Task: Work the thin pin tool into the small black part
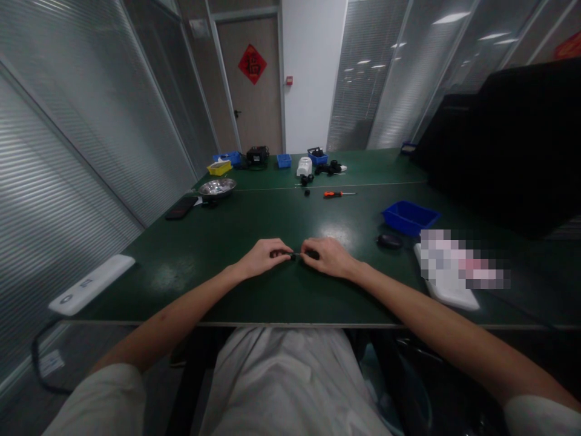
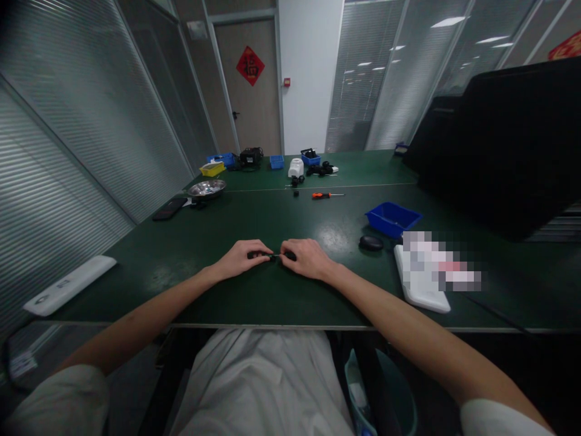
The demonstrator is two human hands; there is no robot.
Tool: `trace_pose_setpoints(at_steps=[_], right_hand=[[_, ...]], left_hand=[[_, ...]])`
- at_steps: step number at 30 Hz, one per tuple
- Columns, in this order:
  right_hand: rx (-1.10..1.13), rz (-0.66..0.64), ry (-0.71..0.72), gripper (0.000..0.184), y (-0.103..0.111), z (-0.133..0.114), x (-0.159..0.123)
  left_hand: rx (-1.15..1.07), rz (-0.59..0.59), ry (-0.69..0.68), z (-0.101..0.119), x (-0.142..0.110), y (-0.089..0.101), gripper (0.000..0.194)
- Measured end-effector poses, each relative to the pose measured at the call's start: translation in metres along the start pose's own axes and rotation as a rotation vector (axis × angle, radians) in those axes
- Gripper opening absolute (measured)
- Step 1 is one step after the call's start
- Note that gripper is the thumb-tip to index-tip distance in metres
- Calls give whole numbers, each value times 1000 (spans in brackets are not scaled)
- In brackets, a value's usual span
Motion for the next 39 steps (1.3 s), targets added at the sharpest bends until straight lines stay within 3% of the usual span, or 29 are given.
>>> trace_pose_setpoints(at_steps=[14,27,39], right_hand=[[65,44,45,15,-1,-3,0],[-80,11,35,15,-9,-4,1],[-211,2,24,23,-14,-15,3]], left_hand=[[-99,83,-7,-4,-1,4,26],[176,-45,-113,6,-3,-9,38],[284,-97,-98,19,-3,-14,37]])
Point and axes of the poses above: each hand's wrist, its own x-axis towards the middle knuckle, its own y-axis out of the back of the hand, z = x × y, the point moved 10 cm from there along x, towards the middle knuckle, and after that the axes turned 6 degrees about -z, right-handed, at the moved point
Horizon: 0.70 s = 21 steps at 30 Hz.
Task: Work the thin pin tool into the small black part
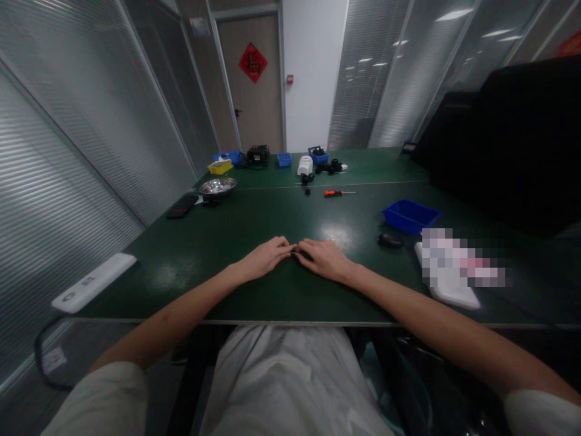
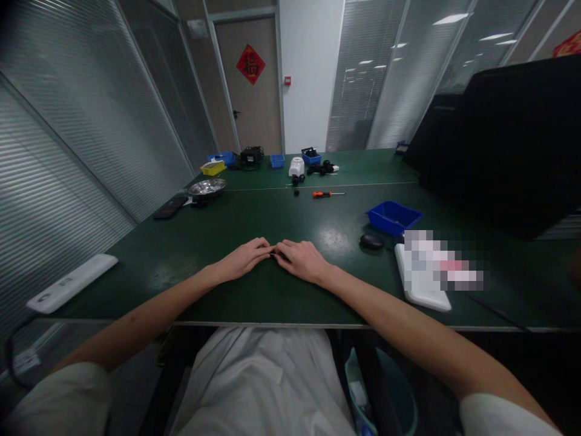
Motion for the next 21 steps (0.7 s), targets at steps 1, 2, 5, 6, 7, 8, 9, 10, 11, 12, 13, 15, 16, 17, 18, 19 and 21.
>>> trace_pose_setpoints(at_steps=[1,2,5,6,7,8,9,10,11,12,13,15,16,17,18,19,21], right_hand=[[-2,5,-4,24,-1,0,0],[0,9,-8,24,-1,1,1],[28,24,-10,24,0,2,1],[42,29,-9,24,0,2,1],[55,30,-8,23,1,3,1],[66,27,-7,22,1,3,1],[75,21,-7,21,1,4,1],[81,15,-9,21,1,4,1],[84,10,-11,20,1,5,1],[86,7,-12,20,1,5,2],[85,6,-13,19,1,6,2],[83,8,-12,18,2,5,1],[83,8,-9,18,2,5,1],[83,8,-7,18,2,5,1],[84,7,-7,18,2,4,1],[83,7,-8,18,2,4,1],[81,6,-13,18,2,5,1]], left_hand=[[-16,9,2,-2,0,0,36],[-36,20,5,-4,0,0,36],[-95,54,13,-13,1,1,36],[-112,61,14,-15,1,1,35],[-129,67,15,-17,1,2,35],[-146,72,16,-19,1,2,34],[-164,75,16,-21,0,3,34],[-183,79,17,-22,0,4,33],[-202,83,18,-23,-1,5,33],[-219,88,21,-24,-1,5,33],[-233,95,28,-26,-2,6,33],[-241,120,51,-31,-2,9,34],[-230,133,63,-33,-2,11,35],[-205,145,74,-36,-2,13,36],[-165,154,80,-38,-1,15,37],[-112,156,79,-39,1,17,38],[13,133,64,-41,5,18,39]])
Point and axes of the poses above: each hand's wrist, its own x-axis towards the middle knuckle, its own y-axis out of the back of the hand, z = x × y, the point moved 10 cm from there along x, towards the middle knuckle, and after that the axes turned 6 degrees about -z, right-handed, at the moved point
